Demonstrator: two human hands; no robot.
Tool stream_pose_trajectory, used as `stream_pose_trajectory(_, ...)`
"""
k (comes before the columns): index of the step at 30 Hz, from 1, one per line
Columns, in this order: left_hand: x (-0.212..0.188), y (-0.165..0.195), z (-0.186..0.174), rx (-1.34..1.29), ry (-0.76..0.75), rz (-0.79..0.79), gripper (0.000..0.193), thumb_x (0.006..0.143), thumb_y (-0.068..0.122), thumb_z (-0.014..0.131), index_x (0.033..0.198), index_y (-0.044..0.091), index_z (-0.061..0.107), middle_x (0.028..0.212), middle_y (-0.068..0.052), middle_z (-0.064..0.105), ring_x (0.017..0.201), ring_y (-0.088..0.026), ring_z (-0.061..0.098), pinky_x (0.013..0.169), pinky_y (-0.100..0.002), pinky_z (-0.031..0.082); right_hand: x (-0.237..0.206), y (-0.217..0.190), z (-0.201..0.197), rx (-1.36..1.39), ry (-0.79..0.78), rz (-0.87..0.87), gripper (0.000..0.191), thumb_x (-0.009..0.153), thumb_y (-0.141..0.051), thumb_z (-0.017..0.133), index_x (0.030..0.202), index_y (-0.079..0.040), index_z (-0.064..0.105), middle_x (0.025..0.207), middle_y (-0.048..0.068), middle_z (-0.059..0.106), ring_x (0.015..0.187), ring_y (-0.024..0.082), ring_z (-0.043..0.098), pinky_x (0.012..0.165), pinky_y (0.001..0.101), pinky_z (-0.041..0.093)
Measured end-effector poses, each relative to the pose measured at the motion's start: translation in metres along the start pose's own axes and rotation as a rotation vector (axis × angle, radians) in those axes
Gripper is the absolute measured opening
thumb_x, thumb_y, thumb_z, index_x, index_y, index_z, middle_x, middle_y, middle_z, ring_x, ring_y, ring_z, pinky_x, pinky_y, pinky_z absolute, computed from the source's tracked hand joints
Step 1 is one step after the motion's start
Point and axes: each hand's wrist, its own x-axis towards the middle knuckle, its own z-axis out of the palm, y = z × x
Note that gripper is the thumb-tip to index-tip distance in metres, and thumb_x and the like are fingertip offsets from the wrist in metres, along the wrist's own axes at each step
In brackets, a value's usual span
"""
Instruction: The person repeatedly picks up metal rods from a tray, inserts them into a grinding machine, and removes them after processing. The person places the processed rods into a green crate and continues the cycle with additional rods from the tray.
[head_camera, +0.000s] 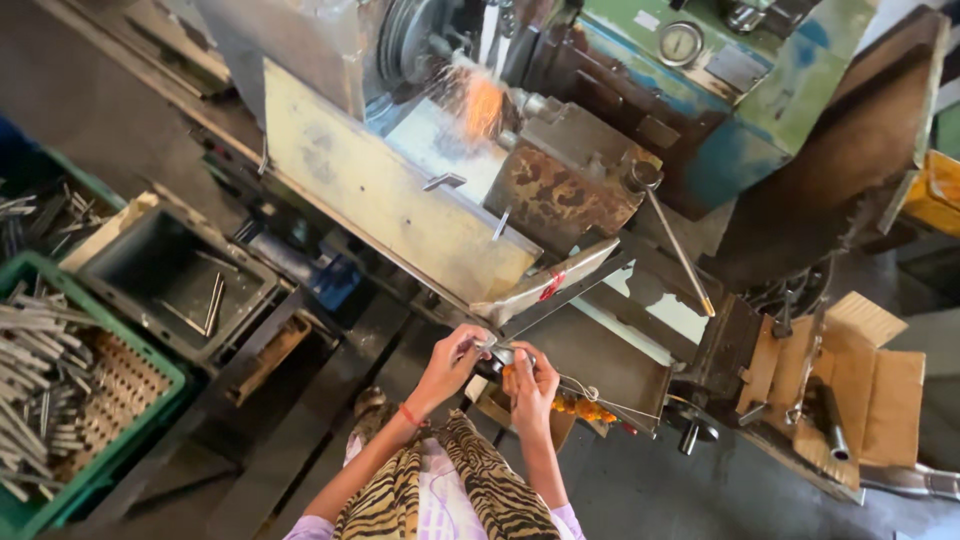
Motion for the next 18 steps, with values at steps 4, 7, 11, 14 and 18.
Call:
stream_pose_trajectory(4,0.012,0.011,-0.021,0.017,-0.033,0.010,0.016,0.100,-0.001,0.056,0.115,0.001,0.061,0.112,-0.006,0.068,0.095,-0.013,0.068,0.087,-0.027,0.056,0.004,0.005,0.019,-0.023,0.026,0.007,0.020,0.103,-0.014,0.061,0.110,0.003,0.069,0.052,-0.006,0.040,0.041,0.004,0.028,0.042,0.0265,0.024)
stream_pose_trajectory(7,0.021,0.016,-0.035,0.164,-0.089,0.124,0.012,0.099,-0.001,0.063,0.111,0.001,0.062,0.112,-0.006,0.072,0.099,-0.013,0.069,0.086,-0.028,0.055,0.006,0.008,0.027,-0.014,0.049,-0.003,0.020,0.103,-0.014,0.060,0.110,0.003,0.068,0.053,-0.006,0.039,0.042,0.004,0.028,0.042,0.0265,0.024)
stream_pose_trajectory(11,0.024,0.014,-0.040,-0.137,-0.150,-0.083,0.023,0.097,0.001,0.063,0.120,0.003,0.060,0.108,-0.005,0.069,0.098,-0.013,0.067,0.088,-0.029,0.056,0.007,0.011,0.033,0.053,0.064,-0.023,0.019,0.103,-0.013,0.061,0.110,0.004,0.068,0.053,-0.008,0.036,0.042,0.003,0.027,0.042,0.0259,0.023)
stream_pose_trajectory(14,0.024,0.009,-0.039,-0.237,-0.149,-0.109,0.023,0.100,0.004,0.060,0.123,0.004,0.062,0.104,-0.008,0.072,0.093,-0.015,0.069,0.087,-0.030,0.058,0.007,0.012,0.037,0.047,0.086,-0.032,0.019,0.102,-0.012,0.061,0.109,0.004,0.067,0.054,-0.007,0.037,0.043,0.003,0.028,0.043,0.0261,0.023)
stream_pose_trajectory(18,0.028,0.008,-0.040,-0.261,-0.142,-0.049,0.013,0.102,0.002,0.059,0.114,0.001,0.064,0.115,-0.011,0.068,0.097,-0.016,0.069,0.086,-0.031,0.058,0.005,0.012,0.039,0.048,0.106,-0.009,0.019,0.102,-0.011,0.060,0.109,0.004,0.067,0.055,-0.007,0.038,0.044,0.003,0.028,0.042,0.0254,0.022)
